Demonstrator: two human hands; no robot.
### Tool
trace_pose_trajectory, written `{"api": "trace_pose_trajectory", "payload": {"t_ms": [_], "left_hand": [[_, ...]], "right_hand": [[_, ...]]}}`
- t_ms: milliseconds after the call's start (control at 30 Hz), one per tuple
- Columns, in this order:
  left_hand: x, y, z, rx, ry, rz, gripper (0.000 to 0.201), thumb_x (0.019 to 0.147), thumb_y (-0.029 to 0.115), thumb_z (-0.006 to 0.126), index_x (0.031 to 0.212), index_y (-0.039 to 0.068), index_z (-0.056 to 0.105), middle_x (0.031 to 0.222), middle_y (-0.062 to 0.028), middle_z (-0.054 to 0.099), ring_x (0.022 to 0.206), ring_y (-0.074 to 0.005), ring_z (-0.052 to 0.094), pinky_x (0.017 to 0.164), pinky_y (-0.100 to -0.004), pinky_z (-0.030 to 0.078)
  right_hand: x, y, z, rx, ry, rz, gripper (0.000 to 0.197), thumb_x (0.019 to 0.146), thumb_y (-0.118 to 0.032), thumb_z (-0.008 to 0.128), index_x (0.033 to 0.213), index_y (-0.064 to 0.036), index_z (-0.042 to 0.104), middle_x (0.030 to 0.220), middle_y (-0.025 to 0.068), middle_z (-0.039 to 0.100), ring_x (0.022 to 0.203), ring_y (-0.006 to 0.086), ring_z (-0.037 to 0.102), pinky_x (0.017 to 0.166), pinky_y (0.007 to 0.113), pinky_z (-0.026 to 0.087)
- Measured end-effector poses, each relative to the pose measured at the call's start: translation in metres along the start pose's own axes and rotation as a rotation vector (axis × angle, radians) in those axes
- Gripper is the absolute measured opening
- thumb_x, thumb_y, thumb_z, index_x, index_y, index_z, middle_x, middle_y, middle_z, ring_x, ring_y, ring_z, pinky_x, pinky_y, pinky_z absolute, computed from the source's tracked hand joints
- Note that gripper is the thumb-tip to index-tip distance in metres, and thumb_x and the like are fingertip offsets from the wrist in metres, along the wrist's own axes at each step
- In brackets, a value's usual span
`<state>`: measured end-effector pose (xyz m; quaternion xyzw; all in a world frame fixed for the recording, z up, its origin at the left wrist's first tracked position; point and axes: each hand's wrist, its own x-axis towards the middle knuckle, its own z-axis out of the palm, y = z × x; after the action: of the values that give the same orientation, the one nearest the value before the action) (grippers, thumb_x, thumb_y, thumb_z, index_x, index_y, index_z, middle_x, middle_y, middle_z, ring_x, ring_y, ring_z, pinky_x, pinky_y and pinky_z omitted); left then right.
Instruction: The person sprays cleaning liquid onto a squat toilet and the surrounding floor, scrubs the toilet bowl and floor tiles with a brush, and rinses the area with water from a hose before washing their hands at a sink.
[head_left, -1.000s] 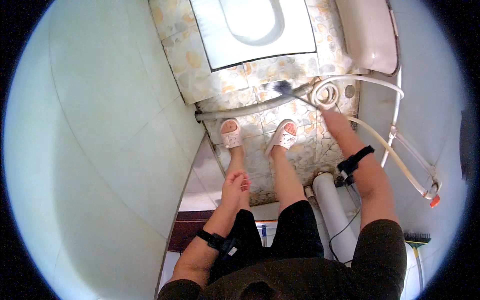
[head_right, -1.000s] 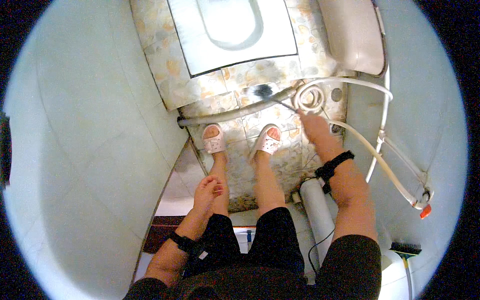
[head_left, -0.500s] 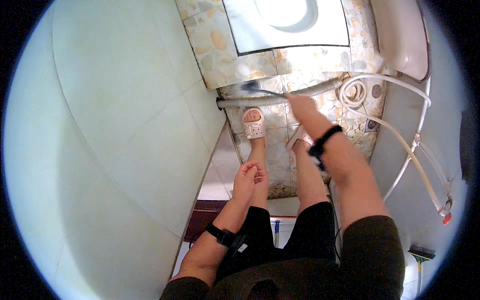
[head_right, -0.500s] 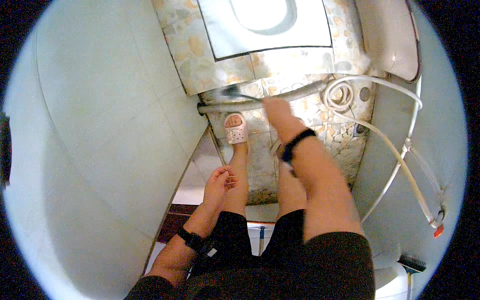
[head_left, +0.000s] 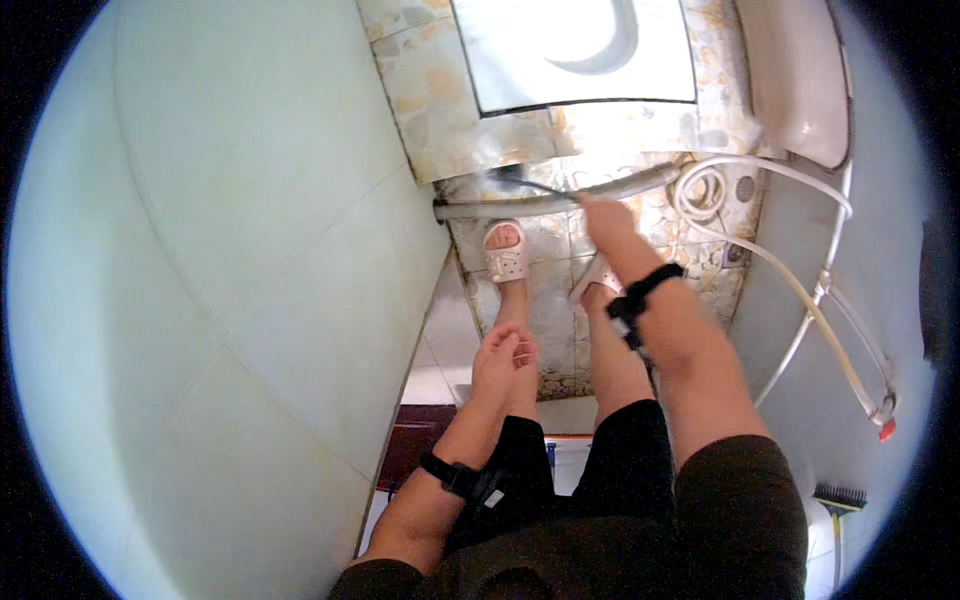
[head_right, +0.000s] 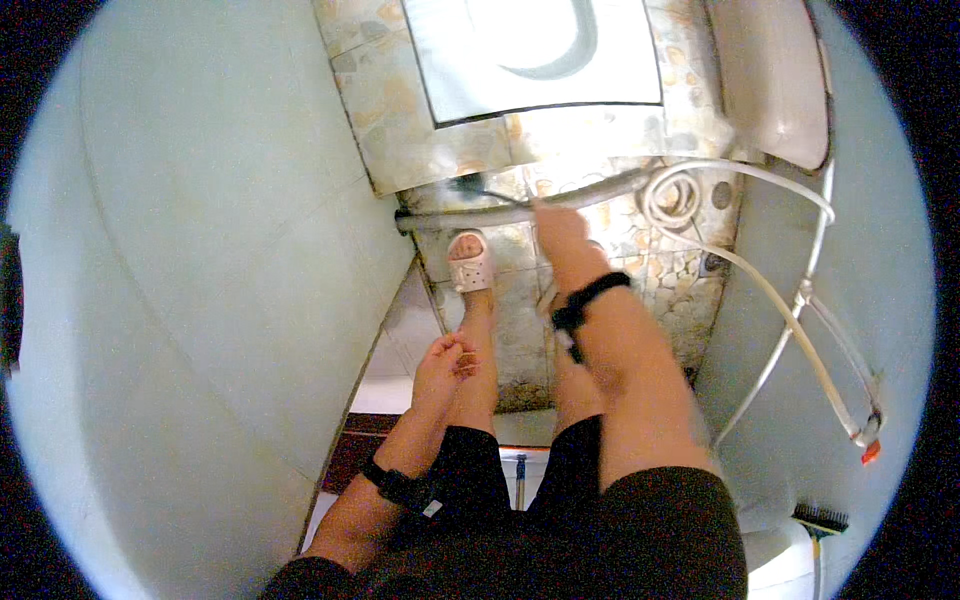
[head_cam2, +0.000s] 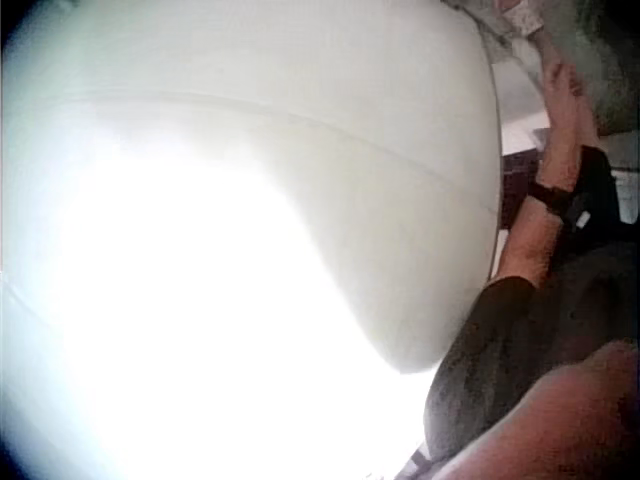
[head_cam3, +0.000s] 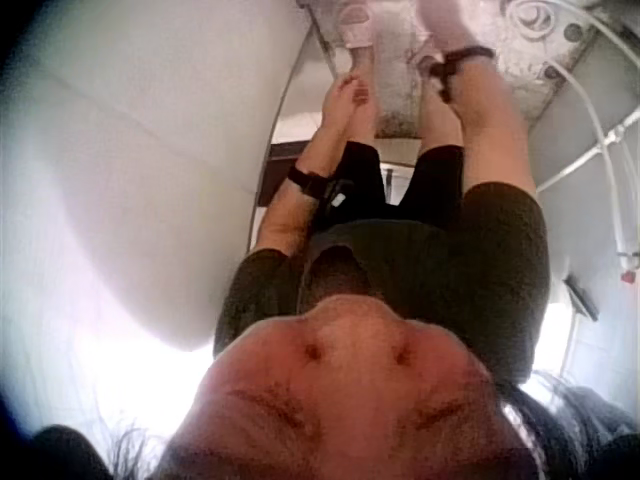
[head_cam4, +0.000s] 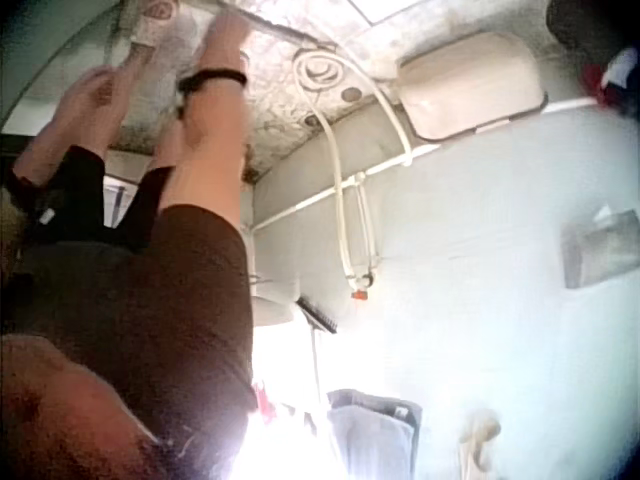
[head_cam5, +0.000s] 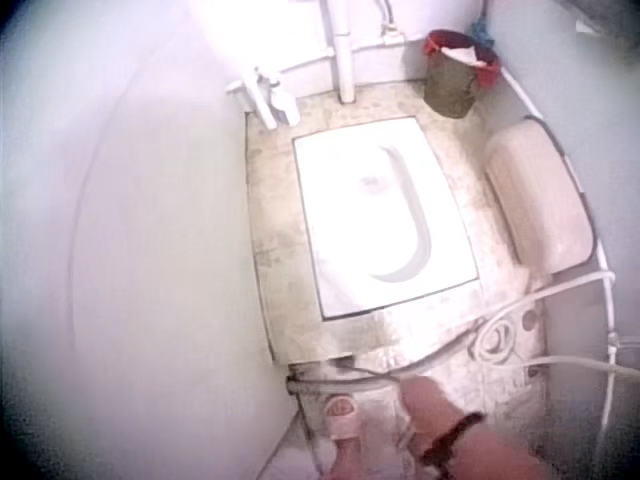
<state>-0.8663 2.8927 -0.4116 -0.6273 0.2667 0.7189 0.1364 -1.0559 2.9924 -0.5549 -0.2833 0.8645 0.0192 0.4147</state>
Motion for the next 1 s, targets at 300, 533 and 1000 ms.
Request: {"api": "trace_pose_trajectory", "payload": {"t_ms": [300,533,1000], "left_hand": [[0.001,-0.013,-0.004,-0.026,-0.040,-0.004,0.016,0.079,0.010,0.038,0.093,0.005,0.044,0.082,-0.0064,0.049,0.068,-0.0150,0.051,0.059,-0.0258,0.043],[-0.033,-0.004,0.008,0.036,-0.015,-0.034,0.018,0.078,0.009,0.039,0.095,0.005,0.043,0.081,-0.0071,0.049,0.070,-0.0164,0.050,0.060,-0.0254,0.043],[-0.036,-0.003,0.018,0.281,-0.159,-0.048,0.019,0.076,0.012,0.042,0.093,0.005,0.041,0.082,-0.0058,0.049,0.066,-0.0124,0.049,0.058,-0.0224,0.039]], "right_hand": [[-0.050,0.109,-0.005,-0.161,-0.092,0.105,0.037,0.073,-0.007,0.034,0.108,-0.0143,0.039,0.075,0.0129,0.055,0.068,0.0269,0.054,0.057,0.037,0.042],[-0.039,0.017,-0.008,0.050,0.030,-0.039,0.026,0.073,-0.013,0.038,0.098,-0.0108,0.045,0.070,0.0137,0.053,0.065,0.0286,0.053,0.056,0.036,0.042],[-0.110,0.070,0.007,0.162,-0.214,0.428,0.020,0.074,-0.011,0.037,0.091,-0.0056,0.045,0.081,0.0151,0.054,0.079,0.0282,0.052,0.066,0.038,0.041]]}}
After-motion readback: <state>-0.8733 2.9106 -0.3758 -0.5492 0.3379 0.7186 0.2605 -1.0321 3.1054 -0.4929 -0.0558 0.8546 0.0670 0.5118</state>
